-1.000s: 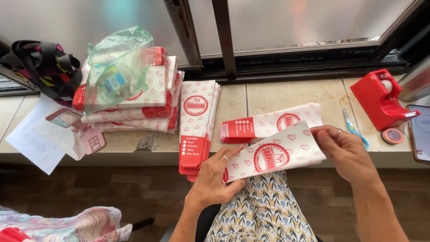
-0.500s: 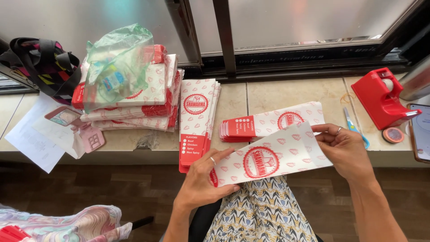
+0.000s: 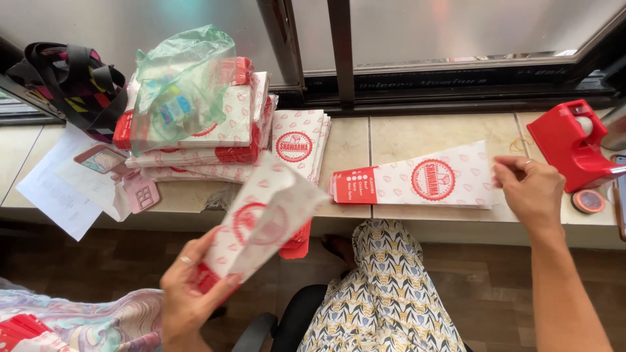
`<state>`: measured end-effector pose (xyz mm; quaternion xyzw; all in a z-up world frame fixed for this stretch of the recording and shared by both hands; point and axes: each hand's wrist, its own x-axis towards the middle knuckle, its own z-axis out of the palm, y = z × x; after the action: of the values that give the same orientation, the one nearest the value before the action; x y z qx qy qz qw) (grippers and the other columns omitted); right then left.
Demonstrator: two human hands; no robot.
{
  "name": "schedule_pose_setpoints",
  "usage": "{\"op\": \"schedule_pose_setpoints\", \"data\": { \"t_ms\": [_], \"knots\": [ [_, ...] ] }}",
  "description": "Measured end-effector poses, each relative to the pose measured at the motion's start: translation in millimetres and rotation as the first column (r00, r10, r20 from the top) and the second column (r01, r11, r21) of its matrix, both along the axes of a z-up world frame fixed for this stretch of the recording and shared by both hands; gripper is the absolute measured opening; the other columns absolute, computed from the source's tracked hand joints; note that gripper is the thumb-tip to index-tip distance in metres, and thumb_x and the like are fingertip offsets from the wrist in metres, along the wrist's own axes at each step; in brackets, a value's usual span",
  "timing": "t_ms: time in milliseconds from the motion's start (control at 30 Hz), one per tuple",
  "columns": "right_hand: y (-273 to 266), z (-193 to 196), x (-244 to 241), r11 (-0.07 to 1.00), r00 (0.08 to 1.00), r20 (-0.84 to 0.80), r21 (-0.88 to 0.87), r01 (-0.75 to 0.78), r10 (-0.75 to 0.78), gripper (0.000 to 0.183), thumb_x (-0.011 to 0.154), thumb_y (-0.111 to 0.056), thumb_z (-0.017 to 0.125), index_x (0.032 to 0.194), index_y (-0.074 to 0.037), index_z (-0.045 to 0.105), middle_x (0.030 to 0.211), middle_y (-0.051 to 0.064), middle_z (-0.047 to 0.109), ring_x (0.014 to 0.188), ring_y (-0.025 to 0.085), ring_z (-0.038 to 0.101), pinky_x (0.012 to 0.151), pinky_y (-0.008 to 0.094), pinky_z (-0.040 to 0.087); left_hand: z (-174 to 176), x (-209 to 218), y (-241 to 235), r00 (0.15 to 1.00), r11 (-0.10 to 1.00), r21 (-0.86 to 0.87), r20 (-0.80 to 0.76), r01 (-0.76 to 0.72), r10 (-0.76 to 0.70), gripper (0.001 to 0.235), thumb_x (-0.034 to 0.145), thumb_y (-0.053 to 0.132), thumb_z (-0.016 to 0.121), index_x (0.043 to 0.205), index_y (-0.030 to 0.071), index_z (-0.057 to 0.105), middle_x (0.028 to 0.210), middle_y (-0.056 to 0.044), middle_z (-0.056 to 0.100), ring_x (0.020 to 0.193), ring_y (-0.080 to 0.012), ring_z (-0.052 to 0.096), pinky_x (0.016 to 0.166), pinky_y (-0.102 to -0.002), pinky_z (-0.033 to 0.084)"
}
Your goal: Folding and stacking paper food wrappers at a manual workstation
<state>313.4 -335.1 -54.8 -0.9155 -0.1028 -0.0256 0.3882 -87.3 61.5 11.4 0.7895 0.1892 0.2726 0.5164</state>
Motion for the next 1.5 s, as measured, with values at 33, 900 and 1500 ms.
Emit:
{"op": "schedule_pose_setpoints", "data": {
  "t_ms": [33, 900, 1500],
  "knots": [
    [6.7, 9.5, -11.1, 1.0, 1.0, 0.001, -0.002, -0.002, 0.002, 0.015, 0.105, -0.014, 0.071, 0.114, -0.007, 0.079, 0.079, 0.007, 0.074, 0.08, 0.012, 0.071, 0.087, 0.026, 0.052, -2.2, 11.2, -6.4, 1.0, 1.0, -0.002, 0.001, -0.002, 0.002, 0.076, 0.069, 0.007, 0.084, 0.14, -0.003, 0.059, 0.122, -0.013, 0.065, 0.11, -0.0191, 0.064, 0.093, -0.027, 0.053],
    [6.4, 7.9, -13.2, 0.89, 0.986, -0.012, 0.432, -0.147, 0.169, 0.03, 0.072, 0.013, 0.041, 0.085, 0.001, 0.066, 0.089, 0.0, 0.063, 0.089, 0.009, 0.058, 0.07, 0.024, 0.048, -20.1, 62.4, -27.4, 0.951, 0.949, 0.125, -0.156, 0.288, -0.268, 0.078, 0.067, 0.032, 0.095, 0.137, 0.012, 0.065, 0.112, -0.005, 0.07, 0.095, -0.0145, 0.069, 0.076, -0.024, 0.054],
    [54.2, 33.7, -83.7, 0.693, 0.783, -0.256, 0.662, -0.285, 0.566, 0.044, 0.071, 0.013, 0.082, 0.113, 0.005, 0.073, 0.095, 0.016, 0.077, 0.084, 0.021, 0.072, 0.079, 0.028, 0.062, -28.7, 88.5, -58.8, 0.907, 0.909, -0.01, -0.067, 0.416, -0.416, 0.077, 0.074, 0.033, 0.091, 0.142, 0.011, 0.06, 0.11, -0.007, 0.067, 0.082, -0.012, 0.062, 0.06, -0.02, 0.05]
  ]
}}
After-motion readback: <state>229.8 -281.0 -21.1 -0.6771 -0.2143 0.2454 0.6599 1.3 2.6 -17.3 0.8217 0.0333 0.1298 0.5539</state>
